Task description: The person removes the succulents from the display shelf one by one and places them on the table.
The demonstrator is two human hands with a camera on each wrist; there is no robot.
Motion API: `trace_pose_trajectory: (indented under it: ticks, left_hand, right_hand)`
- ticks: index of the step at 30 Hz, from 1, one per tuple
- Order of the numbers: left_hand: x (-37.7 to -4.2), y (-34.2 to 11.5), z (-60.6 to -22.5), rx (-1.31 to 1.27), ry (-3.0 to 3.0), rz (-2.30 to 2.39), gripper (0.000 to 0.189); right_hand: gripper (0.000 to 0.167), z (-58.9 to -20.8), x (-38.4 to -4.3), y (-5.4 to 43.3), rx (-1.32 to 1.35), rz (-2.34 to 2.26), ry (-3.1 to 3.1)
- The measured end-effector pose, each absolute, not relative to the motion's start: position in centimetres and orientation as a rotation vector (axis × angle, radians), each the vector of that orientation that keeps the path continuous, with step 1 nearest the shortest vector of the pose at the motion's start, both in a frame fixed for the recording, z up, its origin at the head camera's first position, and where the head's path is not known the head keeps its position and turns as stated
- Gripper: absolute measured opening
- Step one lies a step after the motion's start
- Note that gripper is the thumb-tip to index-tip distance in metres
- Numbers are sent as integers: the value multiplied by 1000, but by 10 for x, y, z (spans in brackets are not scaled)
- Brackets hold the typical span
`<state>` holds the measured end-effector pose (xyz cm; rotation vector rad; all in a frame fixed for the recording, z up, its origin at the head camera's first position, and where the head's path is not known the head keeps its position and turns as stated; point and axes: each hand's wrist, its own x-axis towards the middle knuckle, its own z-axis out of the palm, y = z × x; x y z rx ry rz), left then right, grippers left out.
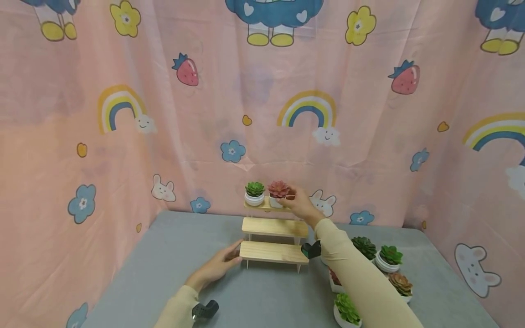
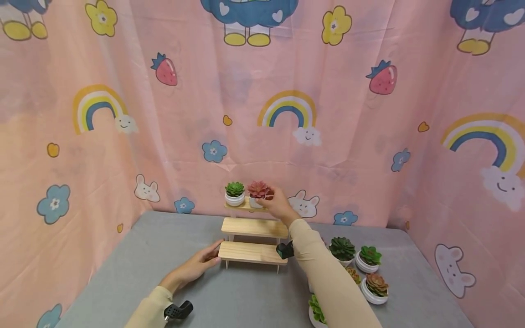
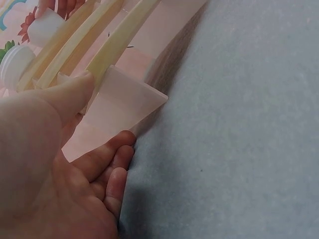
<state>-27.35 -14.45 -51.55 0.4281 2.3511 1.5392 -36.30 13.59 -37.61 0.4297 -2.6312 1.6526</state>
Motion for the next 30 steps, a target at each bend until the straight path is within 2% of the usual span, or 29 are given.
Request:
trace_pose_trajectory:
  ticks: [3, 7, 21, 26, 30]
  left_hand:
    - [-274, -143, -515, 429, 2353, 1540, 65]
    - [-275, -142, -515, 438, 2363, 1533, 65]
    - [-271, -143, -514, 433, 2351, 1554, 64]
    - [-273, -144, -515, 423, 2357, 1543, 66]
    - [-274, -143, -517, 414, 2353, 1539, 68]
  right_hand:
    - [37, -377, -363, 136, 445, 1650, -2603]
    - [34, -378, -362, 139, 455, 1643, -2575]
    - [44, -366, -336, 162, 554, 1596, -2586]
    - [54, -360, -327, 170, 563, 1578, -2600]
    - [52, -358, -318, 177, 589, 1513, -2596]
